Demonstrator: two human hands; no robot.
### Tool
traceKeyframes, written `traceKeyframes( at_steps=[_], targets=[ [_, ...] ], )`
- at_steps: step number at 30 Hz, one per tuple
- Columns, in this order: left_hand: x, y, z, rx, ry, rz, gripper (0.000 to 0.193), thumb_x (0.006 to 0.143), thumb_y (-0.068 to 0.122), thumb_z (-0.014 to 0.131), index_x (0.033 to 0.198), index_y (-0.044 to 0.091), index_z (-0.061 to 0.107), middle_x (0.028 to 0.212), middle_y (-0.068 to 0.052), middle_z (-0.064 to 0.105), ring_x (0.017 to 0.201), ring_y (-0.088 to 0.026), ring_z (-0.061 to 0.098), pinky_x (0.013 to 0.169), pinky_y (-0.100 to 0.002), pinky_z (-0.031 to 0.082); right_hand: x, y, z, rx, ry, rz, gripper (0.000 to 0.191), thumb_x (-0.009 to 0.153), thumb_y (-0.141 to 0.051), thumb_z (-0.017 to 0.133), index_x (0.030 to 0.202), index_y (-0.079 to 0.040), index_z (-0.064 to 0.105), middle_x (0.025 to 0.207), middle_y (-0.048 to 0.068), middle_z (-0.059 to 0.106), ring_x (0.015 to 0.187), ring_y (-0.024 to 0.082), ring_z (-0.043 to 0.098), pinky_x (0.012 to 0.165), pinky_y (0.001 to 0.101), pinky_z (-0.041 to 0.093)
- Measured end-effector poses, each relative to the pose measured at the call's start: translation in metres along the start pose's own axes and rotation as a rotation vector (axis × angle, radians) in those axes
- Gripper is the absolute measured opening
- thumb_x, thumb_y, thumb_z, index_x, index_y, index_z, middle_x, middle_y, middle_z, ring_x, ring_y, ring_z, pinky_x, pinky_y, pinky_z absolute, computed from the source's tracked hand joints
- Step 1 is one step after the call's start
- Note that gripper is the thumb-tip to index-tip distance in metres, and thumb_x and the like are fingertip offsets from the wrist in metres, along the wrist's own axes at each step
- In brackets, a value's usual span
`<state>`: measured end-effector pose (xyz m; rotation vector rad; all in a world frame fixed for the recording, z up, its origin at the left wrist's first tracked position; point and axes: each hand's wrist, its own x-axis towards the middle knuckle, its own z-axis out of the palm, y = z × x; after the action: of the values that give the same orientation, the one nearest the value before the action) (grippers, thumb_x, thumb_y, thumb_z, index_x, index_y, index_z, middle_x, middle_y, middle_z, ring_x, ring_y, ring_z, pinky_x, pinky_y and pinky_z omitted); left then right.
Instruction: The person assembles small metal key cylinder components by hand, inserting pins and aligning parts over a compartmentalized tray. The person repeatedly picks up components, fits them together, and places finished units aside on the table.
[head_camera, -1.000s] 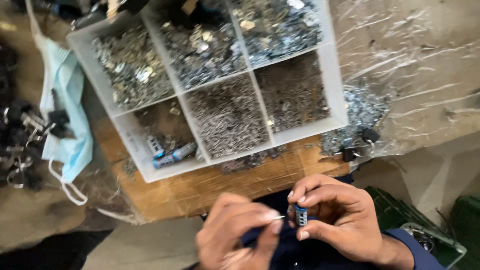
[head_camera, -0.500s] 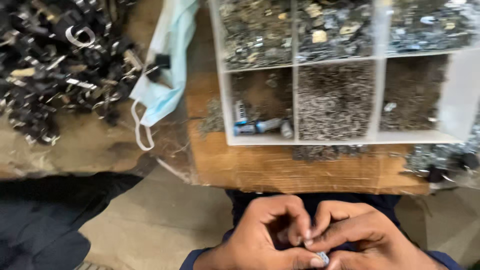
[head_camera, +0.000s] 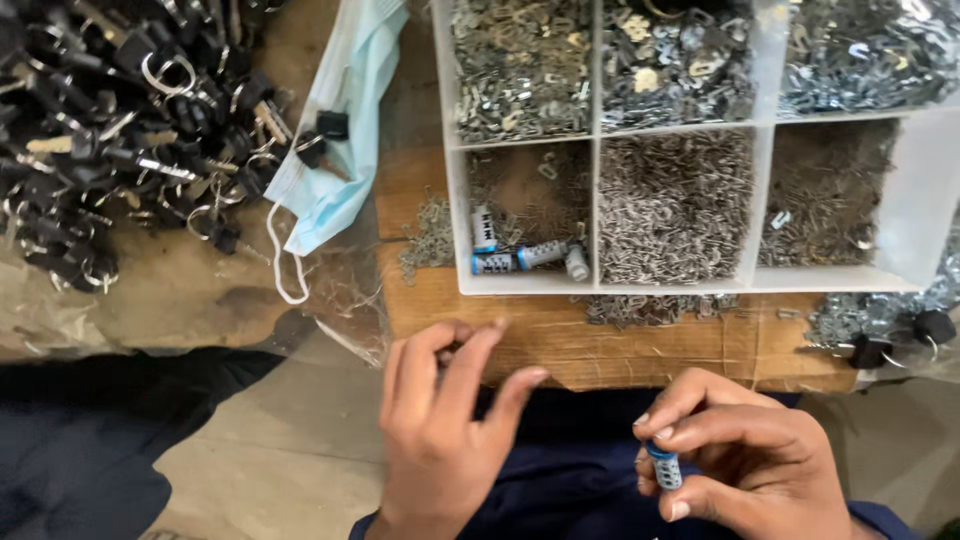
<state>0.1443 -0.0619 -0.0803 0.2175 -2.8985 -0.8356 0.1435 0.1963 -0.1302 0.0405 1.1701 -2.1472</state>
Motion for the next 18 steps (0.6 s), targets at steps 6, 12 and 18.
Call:
traceKeyframes(
  at_steps=[6, 12, 18],
  targets=[
    [-0.014, 0.002, 0.022, -0.083, -0.078, 0.156, 0.018, 0.089, -0.002, 0.079, 0.103, 0.002, 0.069, 0.100, -0.011, 0.067, 0.092, -0.030, 0.065, 0.080, -0.039, 0.055, -0.006, 0.003, -0.015, 0.003, 0.008, 0.041, 0.037, 0.079, 0.016, 0.082, 0.113, 0.007, 0.072, 0.119, 0.025, 0.063, 0.092, 0.030, 0.075, 0.080, 0.0414, 0.067],
    [-0.014, 0.043, 0.054, -0.269, -0.089, 0.239, 0.025, 0.077, -0.003, 0.079, 0.099, 0.008, 0.071, 0.094, -0.008, 0.068, 0.084, -0.028, 0.065, 0.076, -0.035, 0.055, -0.021, -0.007, -0.041, 0.117, 0.033, -0.021, 0.036, 0.086, 0.017, 0.078, 0.119, 0.006, 0.067, 0.125, 0.023, 0.060, 0.101, 0.026, 0.071, 0.085, 0.0381, 0.063],
    [-0.023, 0.073, 0.072, -0.593, -0.073, 0.112, 0.011, 0.088, 0.008, 0.077, 0.096, 0.010, 0.069, 0.094, -0.002, 0.073, 0.083, -0.020, 0.068, 0.077, -0.031, 0.057, -0.044, -0.016, -0.060, 0.021, 0.217, -0.102, 0.035, 0.084, 0.017, 0.077, 0.115, 0.005, 0.068, 0.124, 0.022, 0.061, 0.099, 0.025, 0.072, 0.082, 0.0364, 0.066]
  ],
)
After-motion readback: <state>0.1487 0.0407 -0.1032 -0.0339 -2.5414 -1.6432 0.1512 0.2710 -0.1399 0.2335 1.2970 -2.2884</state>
